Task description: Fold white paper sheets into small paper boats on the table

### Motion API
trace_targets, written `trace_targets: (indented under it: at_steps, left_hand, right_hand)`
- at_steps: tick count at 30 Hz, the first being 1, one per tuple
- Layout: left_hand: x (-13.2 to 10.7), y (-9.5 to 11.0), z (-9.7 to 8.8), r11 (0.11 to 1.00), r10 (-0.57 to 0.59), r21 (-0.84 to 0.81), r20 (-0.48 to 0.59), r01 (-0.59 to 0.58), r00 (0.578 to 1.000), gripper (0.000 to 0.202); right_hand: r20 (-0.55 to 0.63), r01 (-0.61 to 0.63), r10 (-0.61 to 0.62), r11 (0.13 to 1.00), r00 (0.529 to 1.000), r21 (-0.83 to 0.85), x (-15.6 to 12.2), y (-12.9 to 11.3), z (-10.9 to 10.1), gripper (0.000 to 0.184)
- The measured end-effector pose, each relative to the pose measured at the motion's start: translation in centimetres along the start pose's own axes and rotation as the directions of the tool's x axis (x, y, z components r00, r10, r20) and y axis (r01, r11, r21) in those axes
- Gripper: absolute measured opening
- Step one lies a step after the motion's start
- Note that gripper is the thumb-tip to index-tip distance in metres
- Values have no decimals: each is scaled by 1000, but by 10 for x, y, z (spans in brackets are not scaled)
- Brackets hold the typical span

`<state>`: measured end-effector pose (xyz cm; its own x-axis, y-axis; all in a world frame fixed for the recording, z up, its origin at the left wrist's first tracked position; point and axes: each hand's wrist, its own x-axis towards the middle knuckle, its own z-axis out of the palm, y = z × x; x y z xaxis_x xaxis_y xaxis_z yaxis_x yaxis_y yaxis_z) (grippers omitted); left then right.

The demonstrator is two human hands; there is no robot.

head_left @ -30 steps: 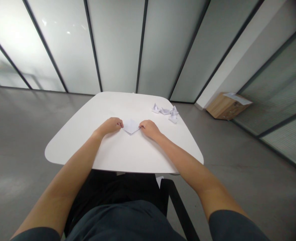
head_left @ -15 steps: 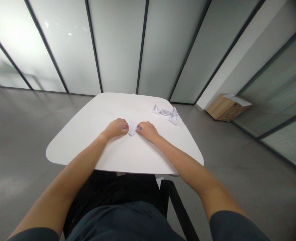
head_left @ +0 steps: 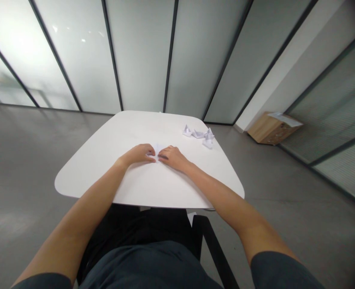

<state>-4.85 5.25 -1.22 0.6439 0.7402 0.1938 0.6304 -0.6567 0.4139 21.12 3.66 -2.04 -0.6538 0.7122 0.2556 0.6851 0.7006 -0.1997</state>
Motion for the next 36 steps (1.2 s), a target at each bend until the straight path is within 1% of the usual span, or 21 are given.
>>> trace_targets:
  at_steps: [2,5,9,12,15,19,22,26,29,32,34,36]
  left_hand:
    - [-2,-6,-4,997,-53,-64,8,53,999,39]
    - [-4,-10,-8,989,-92,-119,14,93,996,36]
    - [-5,-10,-9,987,-97,-127,5,97,995,28]
    - [-4,-8,-9,992,-92,-91,7,92,996,30]
    - [-4,-7,-9,992,-90,-84,11,91,996,33]
    - [-4,-5,-9,991,-88,-101,-5,87,996,30]
    - [-5,-5,-9,991,-73,-113,-26,70,997,31]
    - [-5,-4,-6,988,-88,-133,-54,81,995,36]
    - [-3,-4,-3,982,-93,-166,-27,87,995,37]
    - [-2,-6,-1,990,-77,-121,-19,74,997,43]
    - [-2,-7,-1,996,-58,-74,-41,55,997,40]
    - [-2,-7,-2,996,-57,-68,-63,53,996,37]
  right_hand:
    - [33,35,-36,999,999,39,0,7,-3,23]
    - [46,23,-26,996,999,82,-3,16,-10,23]
    - [41,7,-12,993,999,120,-7,22,-14,24]
    - [33,22,-26,993,999,114,-7,22,-11,27]
    - [24,44,-47,994,999,102,-7,21,-8,35]
    - [20,21,-22,998,1000,55,-8,18,-6,43]
    - [12,-2,1,1000,1000,13,-9,13,-6,41]
    - [-10,-33,32,999,999,-34,-6,9,-3,34]
    - [-17,-34,33,998,999,-46,-4,10,0,35]
    - [-30,-47,45,998,999,-52,-3,11,1,33]
    - [-44,-55,53,997,998,-44,-3,12,0,31]
    - [-69,-74,72,997,995,-14,-3,13,-1,27]
